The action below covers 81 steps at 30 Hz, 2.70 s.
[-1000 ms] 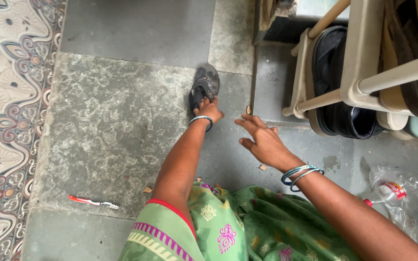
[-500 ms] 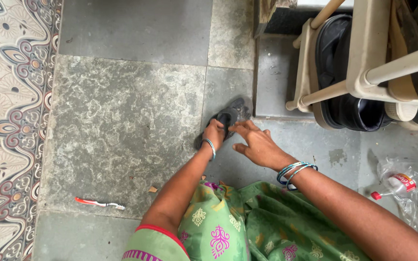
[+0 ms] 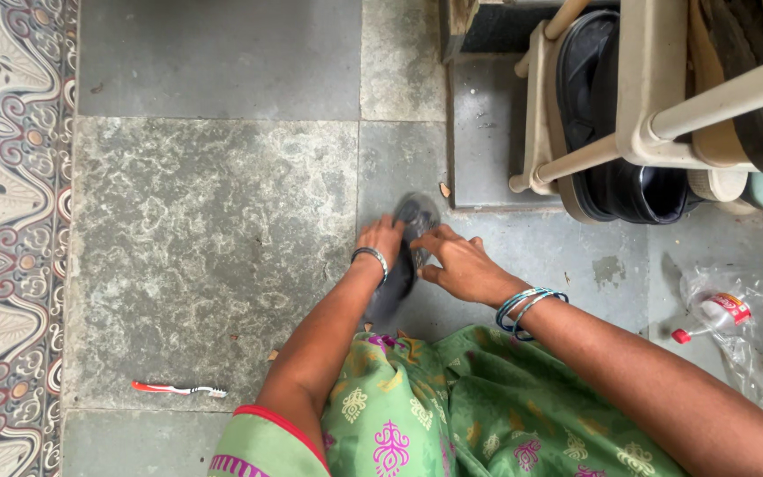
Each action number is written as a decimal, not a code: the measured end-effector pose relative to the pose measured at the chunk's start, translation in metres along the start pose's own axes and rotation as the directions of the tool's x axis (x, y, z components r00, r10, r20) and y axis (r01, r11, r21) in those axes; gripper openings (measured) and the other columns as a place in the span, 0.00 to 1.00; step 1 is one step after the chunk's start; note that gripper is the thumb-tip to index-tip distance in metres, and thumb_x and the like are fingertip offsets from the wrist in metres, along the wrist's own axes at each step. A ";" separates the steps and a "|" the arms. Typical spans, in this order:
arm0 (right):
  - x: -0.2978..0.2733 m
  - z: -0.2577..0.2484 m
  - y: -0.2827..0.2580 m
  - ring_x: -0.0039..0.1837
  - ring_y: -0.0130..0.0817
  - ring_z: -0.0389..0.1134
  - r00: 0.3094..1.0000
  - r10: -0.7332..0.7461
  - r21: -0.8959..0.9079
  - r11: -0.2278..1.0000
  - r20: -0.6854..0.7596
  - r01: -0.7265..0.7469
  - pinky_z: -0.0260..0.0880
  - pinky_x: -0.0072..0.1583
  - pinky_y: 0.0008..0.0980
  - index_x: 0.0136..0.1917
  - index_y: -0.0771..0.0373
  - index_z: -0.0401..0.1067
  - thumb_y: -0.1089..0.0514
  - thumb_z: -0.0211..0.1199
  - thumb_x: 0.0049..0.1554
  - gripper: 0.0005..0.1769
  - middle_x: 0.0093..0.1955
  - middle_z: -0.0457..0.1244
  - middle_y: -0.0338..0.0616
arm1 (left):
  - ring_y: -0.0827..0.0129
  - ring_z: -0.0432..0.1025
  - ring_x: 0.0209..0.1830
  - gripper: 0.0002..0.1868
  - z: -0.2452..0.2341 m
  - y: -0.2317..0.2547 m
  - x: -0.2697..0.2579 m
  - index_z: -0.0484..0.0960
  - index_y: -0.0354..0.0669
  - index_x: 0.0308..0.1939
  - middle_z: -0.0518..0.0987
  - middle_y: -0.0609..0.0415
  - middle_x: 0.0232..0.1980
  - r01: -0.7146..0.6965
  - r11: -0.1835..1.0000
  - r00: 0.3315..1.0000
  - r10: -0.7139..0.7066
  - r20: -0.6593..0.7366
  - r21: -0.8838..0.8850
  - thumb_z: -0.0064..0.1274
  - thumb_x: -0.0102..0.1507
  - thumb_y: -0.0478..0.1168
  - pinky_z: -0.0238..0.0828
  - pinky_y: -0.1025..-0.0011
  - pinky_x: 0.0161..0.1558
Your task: The person organizes various shoes and sandals by picking them up from the floor and placing them onto a multi-tiered shoe rack. The person handles sneakers, sandals, and clogs one at a time, arranging them on the shelves.
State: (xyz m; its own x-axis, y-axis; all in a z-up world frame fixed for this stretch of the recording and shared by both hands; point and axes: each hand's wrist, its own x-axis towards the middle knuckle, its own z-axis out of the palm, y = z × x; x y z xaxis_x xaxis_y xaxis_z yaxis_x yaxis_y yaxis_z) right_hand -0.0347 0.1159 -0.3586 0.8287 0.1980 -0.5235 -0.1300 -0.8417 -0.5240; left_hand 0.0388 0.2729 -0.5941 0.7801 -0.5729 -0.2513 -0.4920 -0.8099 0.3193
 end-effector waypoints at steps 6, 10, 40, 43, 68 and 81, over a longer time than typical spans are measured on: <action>0.001 0.000 -0.001 0.72 0.48 0.59 1.000 0.017 -0.035 0.999 0.016 -0.016 0.54 0.68 0.59 0.70 0.52 0.66 0.49 0.64 0.55 0.30 0.72 0.56 0.48 | 0.40 0.72 0.56 0.21 -0.011 0.002 -0.033 0.75 0.39 0.52 0.76 0.37 0.56 0.158 0.948 0.987 -0.154 0.034 -0.275 0.58 0.55 0.37 0.70 0.49 0.55; -0.002 -0.009 -0.005 0.72 0.50 0.59 0.998 -0.008 -0.003 1.000 -0.061 0.007 0.55 0.68 0.60 0.72 0.51 0.64 0.49 0.64 0.55 0.32 0.71 0.57 0.50 | 0.37 0.75 0.52 0.22 -0.049 0.011 -0.033 0.73 0.38 0.52 0.80 0.34 0.49 0.280 0.863 0.957 -0.287 0.047 -0.421 0.60 0.57 0.41 0.72 0.49 0.54; -0.111 -0.116 -0.106 0.73 0.59 0.57 0.629 -0.369 -0.212 0.926 -0.684 0.313 0.57 0.64 0.57 0.75 0.59 0.60 0.60 0.70 0.54 0.39 0.75 0.52 0.59 | 0.75 0.76 0.28 0.11 -0.356 0.114 -0.123 0.74 0.38 0.41 0.80 0.55 0.32 -0.374 0.534 0.692 -0.384 -0.612 -0.758 0.60 0.58 0.31 0.74 0.74 0.29; -0.125 -0.124 -0.109 0.74 0.58 0.57 0.580 -0.392 -0.237 0.915 -0.714 0.327 0.57 0.65 0.56 0.74 0.58 0.62 0.60 0.70 0.54 0.37 0.74 0.52 0.58 | 0.76 0.75 0.26 0.11 -0.374 0.127 -0.135 0.74 0.38 0.41 0.80 0.55 0.31 -0.384 0.499 0.703 -0.387 -0.597 -0.777 0.60 0.58 0.32 0.74 0.75 0.25; -0.257 -0.167 -0.105 0.69 0.34 0.68 0.184 -0.361 -0.169 0.753 -0.914 0.636 0.73 0.68 0.33 0.79 0.62 0.57 0.60 0.66 0.69 0.30 0.68 0.62 0.45 | 0.74 0.77 0.31 0.06 -0.482 0.231 -0.181 0.73 0.36 0.42 0.80 0.54 0.35 -0.698 0.018 0.705 -0.153 -0.692 -0.716 0.54 0.63 0.29 0.81 0.72 0.31; -0.292 -0.177 -0.059 0.62 0.25 0.64 0.109 -0.226 -0.088 0.712 -0.968 0.697 0.68 0.67 0.26 0.74 0.67 0.63 0.44 0.61 0.77 0.26 0.63 0.65 0.43 | 0.68 0.80 0.27 0.06 -0.508 0.298 -0.162 0.82 0.30 0.32 0.83 0.51 0.29 -0.785 -0.094 0.619 -0.130 -0.774 -0.612 0.55 0.62 0.32 0.86 0.65 0.31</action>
State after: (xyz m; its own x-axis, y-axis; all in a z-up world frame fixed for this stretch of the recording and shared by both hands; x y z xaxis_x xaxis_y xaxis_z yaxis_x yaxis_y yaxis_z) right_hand -0.1722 0.0192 -0.0560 0.6466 -0.2746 0.7116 0.5327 -0.5051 -0.6790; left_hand -0.0377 0.1876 0.0064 0.8463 -0.1526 0.5104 -0.3297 0.6023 0.7270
